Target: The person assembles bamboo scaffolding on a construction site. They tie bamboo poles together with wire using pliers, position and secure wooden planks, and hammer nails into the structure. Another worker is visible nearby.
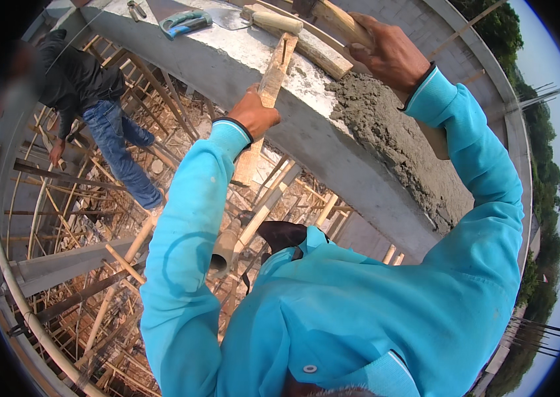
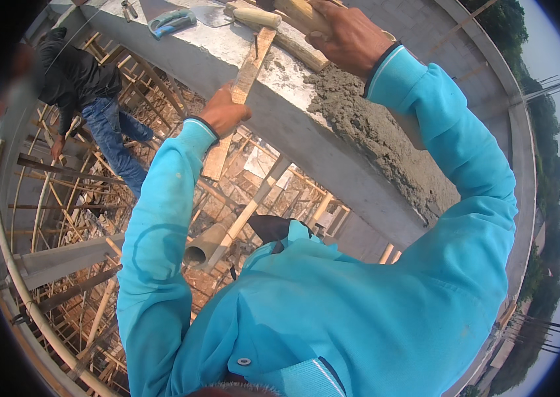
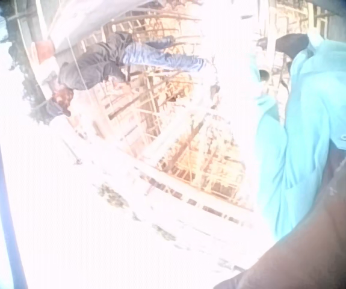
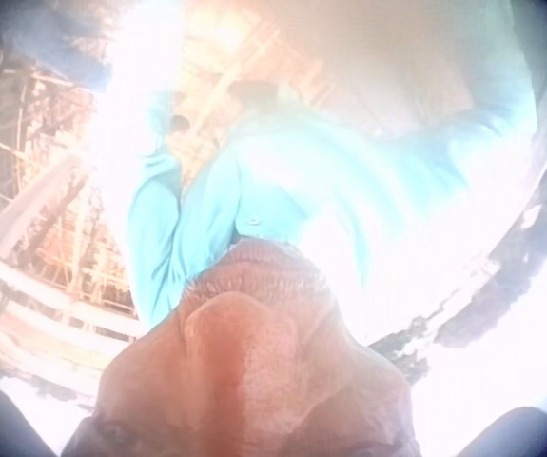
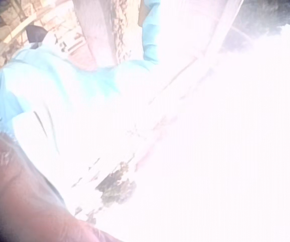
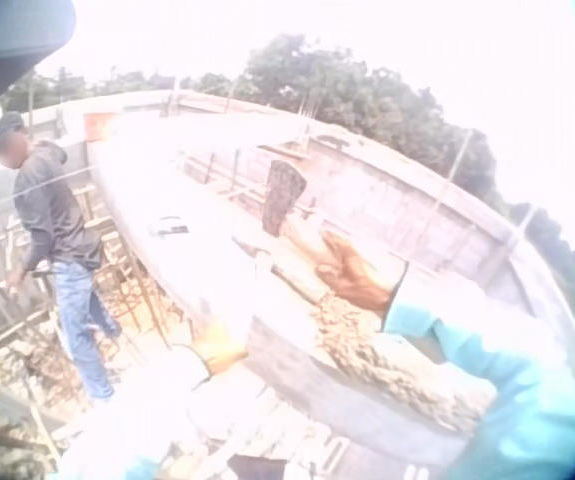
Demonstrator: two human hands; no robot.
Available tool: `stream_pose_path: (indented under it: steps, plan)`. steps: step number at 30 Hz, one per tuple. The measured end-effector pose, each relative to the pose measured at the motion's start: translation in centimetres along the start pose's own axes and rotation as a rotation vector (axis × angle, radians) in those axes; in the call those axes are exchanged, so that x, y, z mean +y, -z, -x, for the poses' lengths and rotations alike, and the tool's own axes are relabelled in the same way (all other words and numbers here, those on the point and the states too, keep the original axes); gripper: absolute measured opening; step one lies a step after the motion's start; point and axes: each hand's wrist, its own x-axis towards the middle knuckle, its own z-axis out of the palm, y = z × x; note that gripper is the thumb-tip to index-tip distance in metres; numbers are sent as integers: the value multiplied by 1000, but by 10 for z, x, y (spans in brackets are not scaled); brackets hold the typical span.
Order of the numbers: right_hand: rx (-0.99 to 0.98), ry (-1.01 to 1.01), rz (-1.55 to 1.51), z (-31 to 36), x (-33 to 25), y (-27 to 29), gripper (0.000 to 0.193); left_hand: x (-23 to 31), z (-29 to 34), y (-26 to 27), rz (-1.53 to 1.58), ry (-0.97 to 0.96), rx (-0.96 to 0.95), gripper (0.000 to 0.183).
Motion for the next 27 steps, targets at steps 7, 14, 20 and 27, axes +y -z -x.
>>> stream_pose_path:
  steps: [7,14,20,27]
  plan:
    - [209,105,-420,-12,-22,1,33,5,-3,-5,-6,81,-50,68]
    - [-95,-90,-154,-4,26,-5,47,8,-6,-1,-31,32,-49,64]
    - [-48,18,-115,-4,3,-50,44,-1,-9,-12,57,1,13,66]
    - [193,244,197,-20,61,-51,37,15,-8,3,-44,63,-97,71]
